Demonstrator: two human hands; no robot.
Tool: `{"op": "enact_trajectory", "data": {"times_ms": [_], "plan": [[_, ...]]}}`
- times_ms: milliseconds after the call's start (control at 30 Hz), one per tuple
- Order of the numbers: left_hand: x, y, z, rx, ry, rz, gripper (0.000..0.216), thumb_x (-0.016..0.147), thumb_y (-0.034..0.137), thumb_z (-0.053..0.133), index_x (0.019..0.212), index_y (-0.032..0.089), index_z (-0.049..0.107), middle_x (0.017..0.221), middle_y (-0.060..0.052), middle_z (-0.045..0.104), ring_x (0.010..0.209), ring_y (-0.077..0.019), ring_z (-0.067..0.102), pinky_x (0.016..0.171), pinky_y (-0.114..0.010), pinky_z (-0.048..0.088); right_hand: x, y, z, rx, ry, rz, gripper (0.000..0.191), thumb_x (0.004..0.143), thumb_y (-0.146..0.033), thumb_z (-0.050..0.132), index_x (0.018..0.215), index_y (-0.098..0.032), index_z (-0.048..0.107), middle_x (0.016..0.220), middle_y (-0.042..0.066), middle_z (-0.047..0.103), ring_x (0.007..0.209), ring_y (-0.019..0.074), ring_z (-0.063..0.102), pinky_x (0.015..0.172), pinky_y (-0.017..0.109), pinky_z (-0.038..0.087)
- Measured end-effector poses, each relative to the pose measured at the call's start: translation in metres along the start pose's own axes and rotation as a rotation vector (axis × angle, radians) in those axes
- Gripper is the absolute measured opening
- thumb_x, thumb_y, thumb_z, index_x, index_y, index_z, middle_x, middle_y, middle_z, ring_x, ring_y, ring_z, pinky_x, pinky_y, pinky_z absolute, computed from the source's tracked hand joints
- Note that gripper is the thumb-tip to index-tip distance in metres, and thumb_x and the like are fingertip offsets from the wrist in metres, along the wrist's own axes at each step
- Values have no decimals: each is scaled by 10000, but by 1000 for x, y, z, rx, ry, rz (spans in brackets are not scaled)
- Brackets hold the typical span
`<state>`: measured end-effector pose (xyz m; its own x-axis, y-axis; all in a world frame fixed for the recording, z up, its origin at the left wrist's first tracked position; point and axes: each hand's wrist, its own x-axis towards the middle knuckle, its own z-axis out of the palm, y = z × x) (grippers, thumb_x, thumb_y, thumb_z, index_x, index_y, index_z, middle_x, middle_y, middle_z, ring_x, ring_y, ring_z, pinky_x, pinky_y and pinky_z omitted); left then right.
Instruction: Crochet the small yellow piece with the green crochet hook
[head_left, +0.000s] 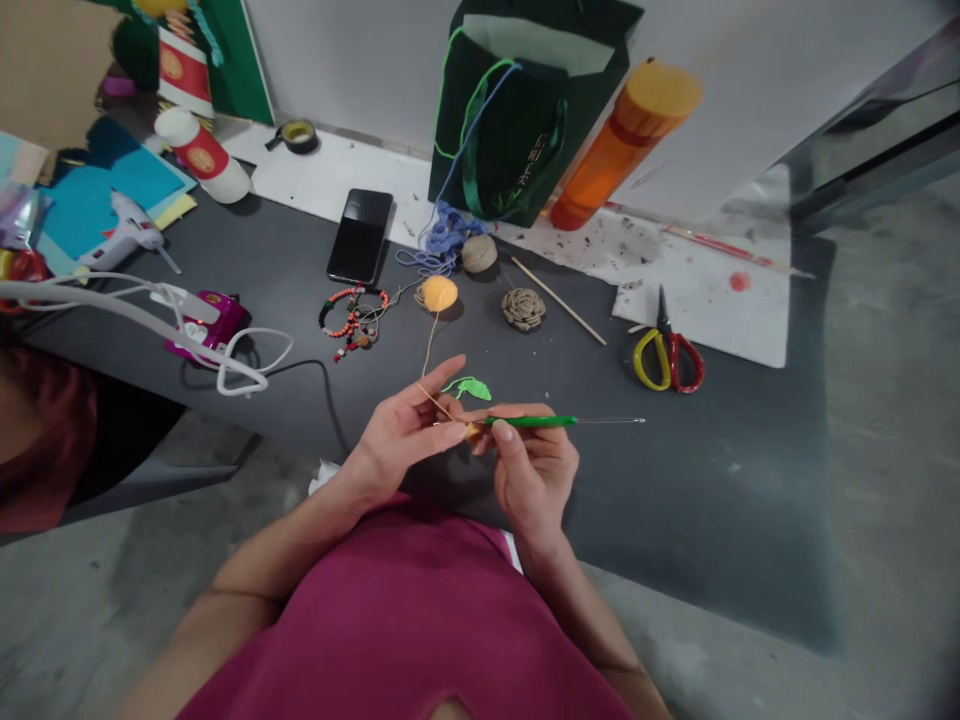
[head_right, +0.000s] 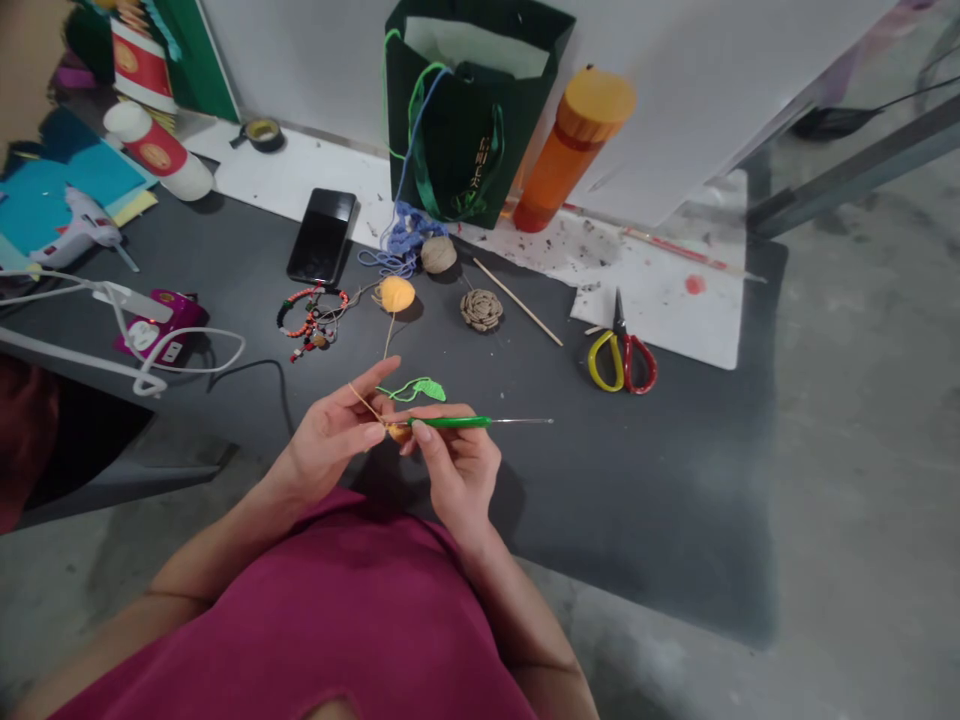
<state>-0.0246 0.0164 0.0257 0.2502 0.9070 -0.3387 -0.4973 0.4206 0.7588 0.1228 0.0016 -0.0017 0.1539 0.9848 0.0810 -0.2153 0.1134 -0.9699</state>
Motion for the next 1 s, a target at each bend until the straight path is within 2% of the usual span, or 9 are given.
{"op": "enact_trajectory", "data": {"times_ms": [267,433,567,633,733,833,900,1000], "plan": [[0,-1,2,-22,3,-14,636,712,220,898,1320,238,711,828,4,751,755,-123,678,809,-285,533,-1,-6,3,-113,-41,-153,66,940,-237,673,985,-260,717,875,-5,823,569,112,697,537,255,595],[2,-2,1,-62,42,-33,671,674,186,920,1310,230,711,753,30,742,718,-102,680,780,-253,538,2,-3,-2,-296,-139,-405,255,932,-125,637,1109,-294,707,1012,26,840,736,160,763,633,329,608],[2,-1,2,-111,62,-59,775,648,176,930,1373,218,659,681,62,713,677,-93,669,777,-242,535,4,1,-1,-389,-113,-589,371,877,-82,699,1160,-320,732,1068,35,838,859,203,798,653,352,606],[2,0,3,-135,49,-99,842,660,172,921,1438,202,601,678,62,714,665,-91,666,771,-238,527,3,3,2,-324,-66,-534,340,868,-88,717,1109,-326,759,1045,23,837,865,193,793,684,349,616],[2,2,3,-168,20,-149,917,685,167,904,1515,187,513,687,48,723,653,-96,662,747,-239,513,2,7,7,-103,-4,-312,204,875,-160,738,981,-329,779,930,-8,827,830,175,774,729,351,631],[3,2,2,-195,11,-180,895,687,156,899,1502,211,533,734,35,740,681,-98,671,747,-238,507,3,9,11,84,51,-147,59,869,-263,760,903,-311,767,826,-28,805,737,161,759,617,299,615],[4,1,2,-202,9,-195,873,681,150,901,1480,220,559,763,28,750,708,-100,685,763,-239,510,2,9,11,135,80,-84,35,870,-281,759,901,-298,756,810,-35,797,675,145,749,563,267,597],[4,1,2,-202,4,-184,886,662,138,910,1474,208,563,715,45,730,724,-110,701,785,-247,519,1,8,8,132,94,-49,41,887,-267,742,923,-286,747,829,-32,800,677,139,757,615,272,622]]}}
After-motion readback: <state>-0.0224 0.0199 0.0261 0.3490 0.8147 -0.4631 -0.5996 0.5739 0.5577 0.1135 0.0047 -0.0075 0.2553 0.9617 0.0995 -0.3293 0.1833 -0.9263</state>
